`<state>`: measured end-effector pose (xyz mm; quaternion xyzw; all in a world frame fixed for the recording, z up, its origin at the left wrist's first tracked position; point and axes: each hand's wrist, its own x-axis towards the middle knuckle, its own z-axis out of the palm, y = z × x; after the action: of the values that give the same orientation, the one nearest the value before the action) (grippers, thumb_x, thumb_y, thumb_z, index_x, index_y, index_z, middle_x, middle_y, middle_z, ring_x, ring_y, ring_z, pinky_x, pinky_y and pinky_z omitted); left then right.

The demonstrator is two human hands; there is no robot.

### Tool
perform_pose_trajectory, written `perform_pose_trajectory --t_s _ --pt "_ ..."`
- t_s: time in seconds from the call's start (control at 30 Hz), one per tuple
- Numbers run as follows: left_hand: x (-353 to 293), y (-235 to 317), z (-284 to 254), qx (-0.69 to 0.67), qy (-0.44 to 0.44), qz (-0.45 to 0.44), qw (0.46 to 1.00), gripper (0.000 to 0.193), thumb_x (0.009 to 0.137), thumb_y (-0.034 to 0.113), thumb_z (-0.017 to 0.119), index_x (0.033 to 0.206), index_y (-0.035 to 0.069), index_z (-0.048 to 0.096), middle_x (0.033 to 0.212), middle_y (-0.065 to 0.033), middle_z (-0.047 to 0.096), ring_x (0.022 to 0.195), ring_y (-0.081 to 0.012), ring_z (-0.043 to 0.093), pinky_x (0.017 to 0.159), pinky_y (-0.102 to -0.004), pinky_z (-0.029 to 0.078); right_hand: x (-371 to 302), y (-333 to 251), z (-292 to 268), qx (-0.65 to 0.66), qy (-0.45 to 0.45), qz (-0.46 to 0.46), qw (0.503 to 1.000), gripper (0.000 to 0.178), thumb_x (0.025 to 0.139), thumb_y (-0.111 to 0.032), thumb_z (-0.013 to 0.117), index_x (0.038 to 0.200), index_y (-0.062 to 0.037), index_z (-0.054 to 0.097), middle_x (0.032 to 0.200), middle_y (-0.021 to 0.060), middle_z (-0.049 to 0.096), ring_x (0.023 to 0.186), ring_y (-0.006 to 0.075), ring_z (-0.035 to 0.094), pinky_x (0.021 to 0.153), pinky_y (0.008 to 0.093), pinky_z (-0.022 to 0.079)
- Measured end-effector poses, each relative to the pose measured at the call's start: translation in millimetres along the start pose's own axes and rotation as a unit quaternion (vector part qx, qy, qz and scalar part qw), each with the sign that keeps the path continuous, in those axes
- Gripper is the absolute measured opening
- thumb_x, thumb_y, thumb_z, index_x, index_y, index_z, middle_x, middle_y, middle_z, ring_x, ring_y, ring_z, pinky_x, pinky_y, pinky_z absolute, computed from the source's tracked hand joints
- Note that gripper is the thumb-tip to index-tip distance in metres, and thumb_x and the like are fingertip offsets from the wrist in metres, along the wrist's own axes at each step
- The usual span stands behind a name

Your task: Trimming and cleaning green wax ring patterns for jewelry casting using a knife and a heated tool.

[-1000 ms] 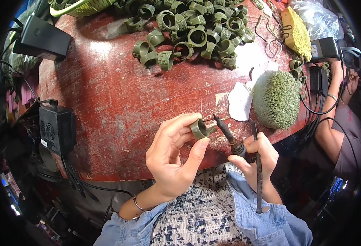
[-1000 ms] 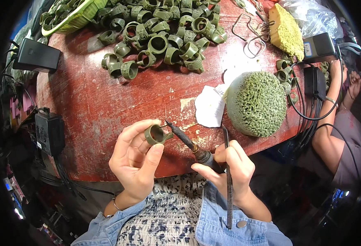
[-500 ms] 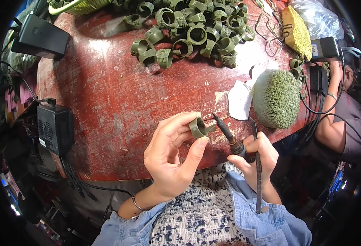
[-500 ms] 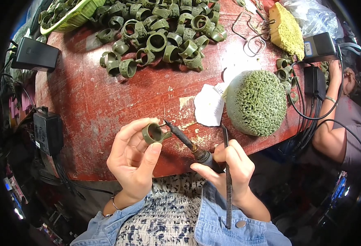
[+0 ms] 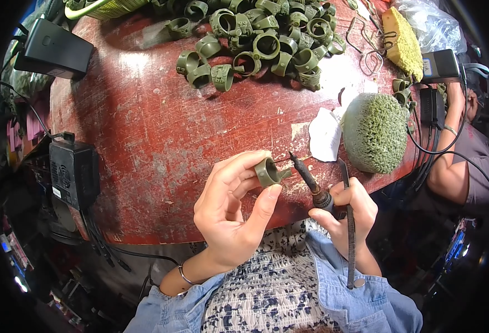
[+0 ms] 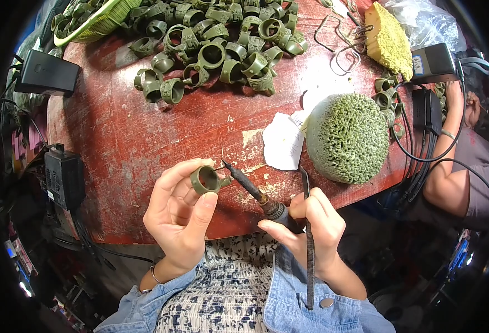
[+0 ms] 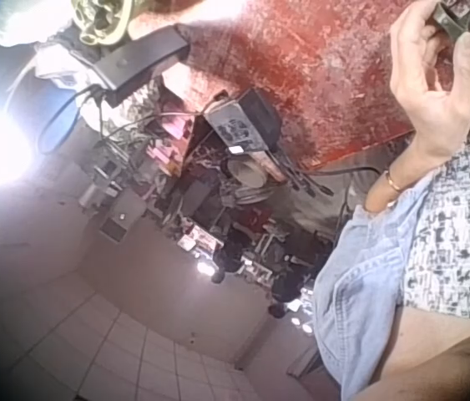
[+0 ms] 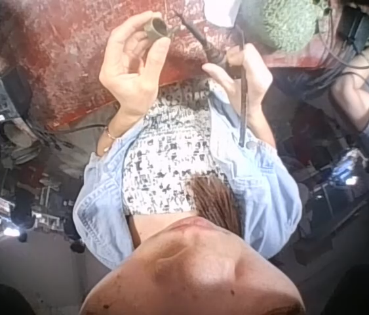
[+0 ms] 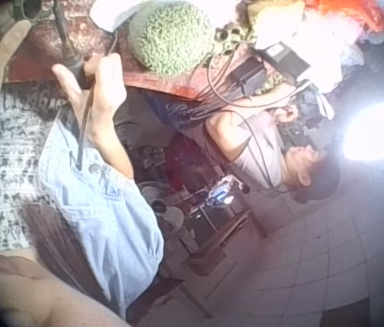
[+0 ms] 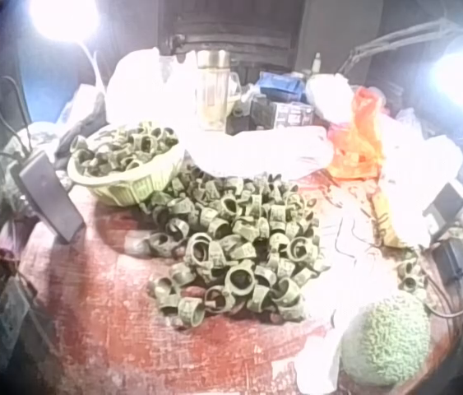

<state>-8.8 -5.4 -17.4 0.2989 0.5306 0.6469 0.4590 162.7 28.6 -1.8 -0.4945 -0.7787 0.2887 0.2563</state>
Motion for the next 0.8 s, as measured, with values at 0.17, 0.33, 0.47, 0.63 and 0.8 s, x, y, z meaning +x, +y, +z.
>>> perform_pose_trajectory --t_s 0.17,0.33,0.47,0.63,0.8 --pt "0 0 0 0.0 -0.003 0.001 1.0 0.035 0.075 -0.008 0.06 0.108 -0.01 0.049 0.109 -0.0161 0.048 0.094 -0.0185 0.056 0.081 -0.0278 0.048 0 0 0 0.007 0.002 0.001 1.0 0.044 0.053 -0.016 0.082 0.065 0.0003 0.043 0.061 0.0068 0.044 0.052 0.0187 0.047 0.048 0.027 0.041" --pt "1 -1 -1 0.004 -0.005 0.009 1.0 0.035 0.075 -0.008 0.06 0.108 -0.01 0.049 0.109 -0.0161 0.048 0.093 -0.0184 0.056 0.081 -0.0276 0.048 0 1 1 0.013 0.002 0.005 1.0 0.044 0.054 -0.017 0.082 0.064 -0.0001 0.043 0.062 0.0069 0.044 0.053 0.0188 0.048 0.049 0.027 0.042" --pt "2 0 0 0.011 -0.009 0.015 1.0 0.035 0.075 -0.009 0.059 0.108 -0.01 0.049 0.109 -0.0161 0.048 0.093 -0.0183 0.056 0.081 -0.0275 0.048 -2 4 0 0.03 0.012 0.01 0.999 0.044 0.054 -0.018 0.082 0.065 -0.0018 0.043 0.063 0.0075 0.047 0.055 0.0191 0.05 0.05 0.0272 0.042" --pt "3 6 6 0.022 -0.009 -0.008 1.0 0.035 0.075 -0.01 0.059 0.108 -0.01 0.049 0.108 -0.0136 0.048 0.093 -0.0163 0.056 0.079 -0.0247 0.047 -4 4 -9 0.041 0.027 -0.003 0.999 0.044 0.054 -0.02 0.083 0.066 -0.0037 0.043 0.066 0.0084 0.049 0.056 0.0184 0.051 0.05 0.0268 0.043" --pt "-1 5 2 0.015 -0.028 0.007 0.999 0.034 0.078 -0.01 0.05 0.111 -0.008 0.044 0.109 -0.0141 0.051 0.096 -0.0171 0.054 0.085 -0.0276 0.044 18 7 -39 0.005 0.129 -0.052 0.99 0.043 0.057 -0.021 0.082 0.067 -0.0031 0.044 0.062 0.0061 0.046 0.051 0.0152 0.045 0.046 0.0249 0.038"
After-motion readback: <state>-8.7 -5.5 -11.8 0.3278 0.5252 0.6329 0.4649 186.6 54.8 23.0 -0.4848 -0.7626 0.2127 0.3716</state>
